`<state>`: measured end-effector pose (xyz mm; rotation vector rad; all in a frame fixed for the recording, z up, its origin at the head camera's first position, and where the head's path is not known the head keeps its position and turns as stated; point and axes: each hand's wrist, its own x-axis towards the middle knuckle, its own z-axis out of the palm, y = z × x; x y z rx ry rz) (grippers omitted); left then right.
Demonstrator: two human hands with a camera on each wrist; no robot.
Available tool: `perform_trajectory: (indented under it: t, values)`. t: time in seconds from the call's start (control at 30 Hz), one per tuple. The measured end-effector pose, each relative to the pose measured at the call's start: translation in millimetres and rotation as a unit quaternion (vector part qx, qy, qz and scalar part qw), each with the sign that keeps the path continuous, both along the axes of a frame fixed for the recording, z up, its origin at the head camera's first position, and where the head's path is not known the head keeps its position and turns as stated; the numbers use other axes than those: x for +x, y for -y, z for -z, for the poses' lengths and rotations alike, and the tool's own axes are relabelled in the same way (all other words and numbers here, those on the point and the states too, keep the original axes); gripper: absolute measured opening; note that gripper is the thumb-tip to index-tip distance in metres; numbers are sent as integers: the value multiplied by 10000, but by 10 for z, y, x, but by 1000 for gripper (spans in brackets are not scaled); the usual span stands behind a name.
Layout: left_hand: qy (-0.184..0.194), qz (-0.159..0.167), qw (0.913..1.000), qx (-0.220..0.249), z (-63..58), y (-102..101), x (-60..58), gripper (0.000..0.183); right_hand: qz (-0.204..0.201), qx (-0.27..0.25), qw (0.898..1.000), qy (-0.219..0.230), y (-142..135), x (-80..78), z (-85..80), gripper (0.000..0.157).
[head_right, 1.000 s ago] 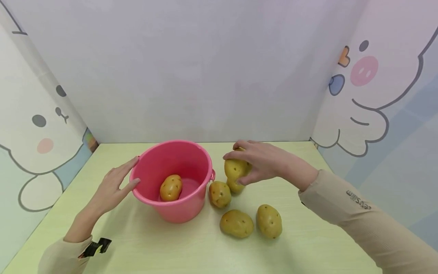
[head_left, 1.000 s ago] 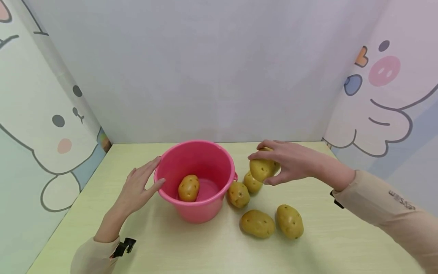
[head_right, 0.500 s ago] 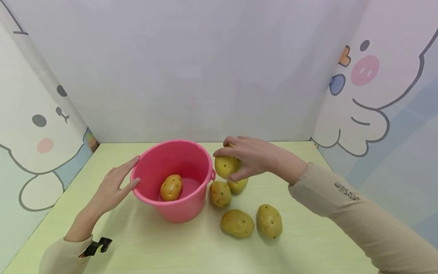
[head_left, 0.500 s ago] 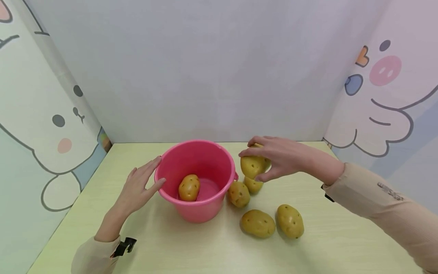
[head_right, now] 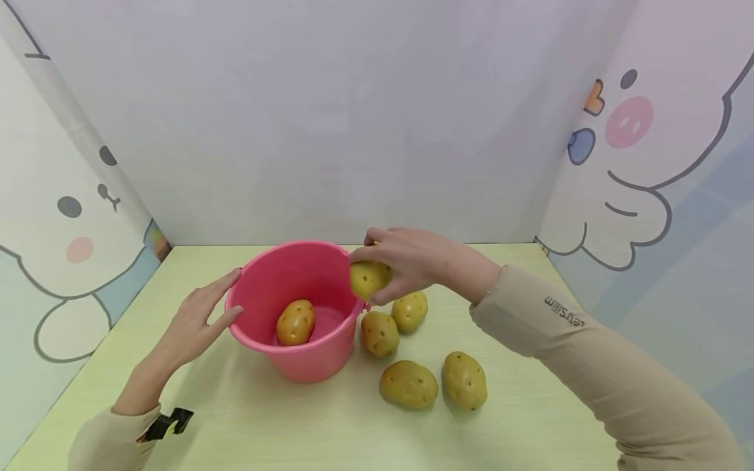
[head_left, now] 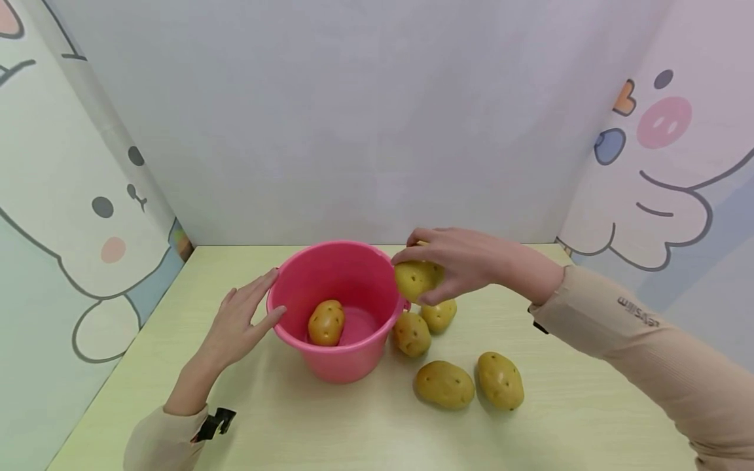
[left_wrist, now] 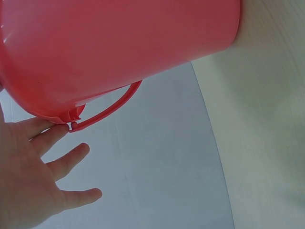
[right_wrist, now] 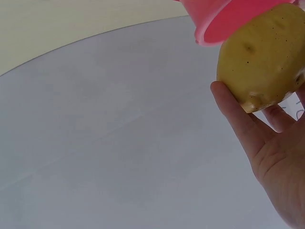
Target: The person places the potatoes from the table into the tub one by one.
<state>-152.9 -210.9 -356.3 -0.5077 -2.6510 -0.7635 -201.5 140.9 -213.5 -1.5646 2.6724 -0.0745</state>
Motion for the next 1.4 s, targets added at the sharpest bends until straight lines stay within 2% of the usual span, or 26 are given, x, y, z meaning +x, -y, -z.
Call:
perform_trajectory:
  t: [0.23,0.6,1.4]
  values:
    - [2,-22,10000,-11,5,5,3,67,-123,13,9998,127,143,-42,-20,54]
    - [16,-19,10000,6,-1,3,5,67,-100,173,9995,236,370,-86,-31,55]
    - [39,-28,10000,51,2,4,2,67,458,554,9936,873,767,-269,8,57]
